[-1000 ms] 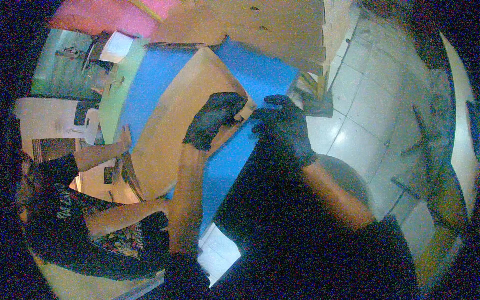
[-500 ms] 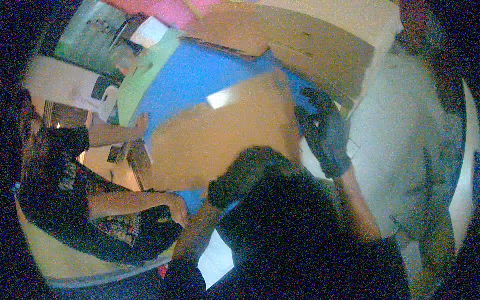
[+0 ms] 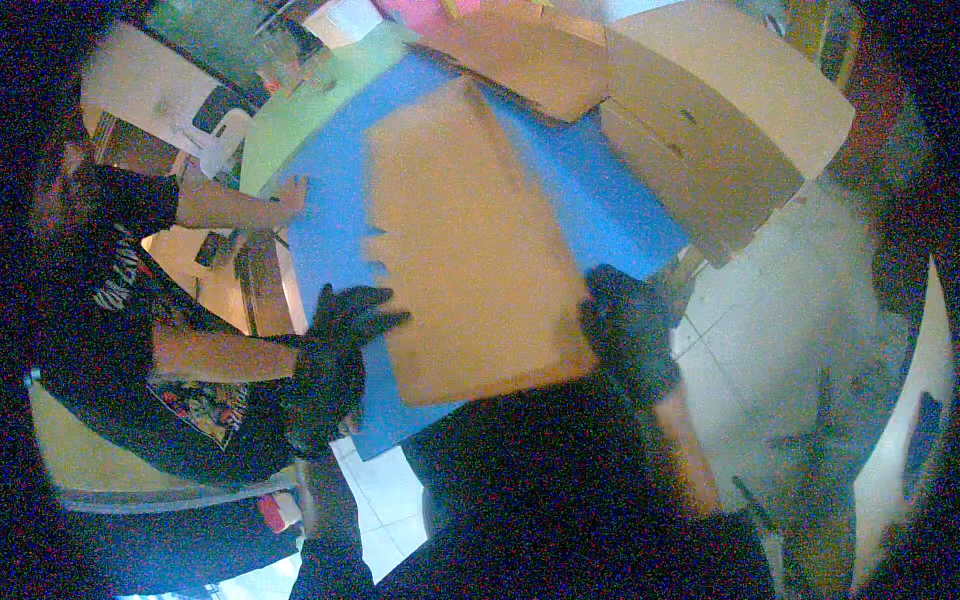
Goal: The person assembles flat cardboard pieces into small boxes on a blue table. They fold the flaps, tuck tabs into slots, and close the boxes, then place finished units aside. A second person is visible nearby but does not assist with the assembly.
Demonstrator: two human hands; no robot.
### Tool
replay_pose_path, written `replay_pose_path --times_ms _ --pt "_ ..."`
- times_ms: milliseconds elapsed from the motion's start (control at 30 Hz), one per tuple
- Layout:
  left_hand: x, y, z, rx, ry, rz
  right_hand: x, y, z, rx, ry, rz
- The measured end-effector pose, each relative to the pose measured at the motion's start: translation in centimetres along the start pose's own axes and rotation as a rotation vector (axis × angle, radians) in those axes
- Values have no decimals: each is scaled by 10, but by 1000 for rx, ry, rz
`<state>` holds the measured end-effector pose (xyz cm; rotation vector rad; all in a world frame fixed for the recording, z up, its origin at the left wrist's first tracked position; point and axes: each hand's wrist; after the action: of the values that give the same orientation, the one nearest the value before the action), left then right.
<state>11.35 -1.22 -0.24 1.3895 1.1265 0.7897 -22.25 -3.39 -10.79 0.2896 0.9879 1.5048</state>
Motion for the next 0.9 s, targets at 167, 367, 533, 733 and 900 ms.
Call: replay_pose_path --times_ms 167,367,533,733,900 --pt "-10 -54 -59 220 85 -114 -44 -48 25 -215 12 145" --pt "-12 -102 -98 -173 209 -193 -67 -63 23 -113 159 236" --pt "4 -99 -77 280 288 -540 -64 -64 20 -92 122 239" --pt "-24 -99 -47 333 496 -108 -61 -68 42 -527 -49 320" --pt "-37 -91 -35 363 489 90 -54 -64 46 -734 -199 333"
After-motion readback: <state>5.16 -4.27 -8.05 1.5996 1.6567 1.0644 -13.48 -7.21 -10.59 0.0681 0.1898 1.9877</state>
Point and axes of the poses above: each hand's wrist, its own x-axis away from the middle knuckle, its own y-axis out of the back of the hand, z = x × y, and after that the axes turned 12 degrees about y, right-handed
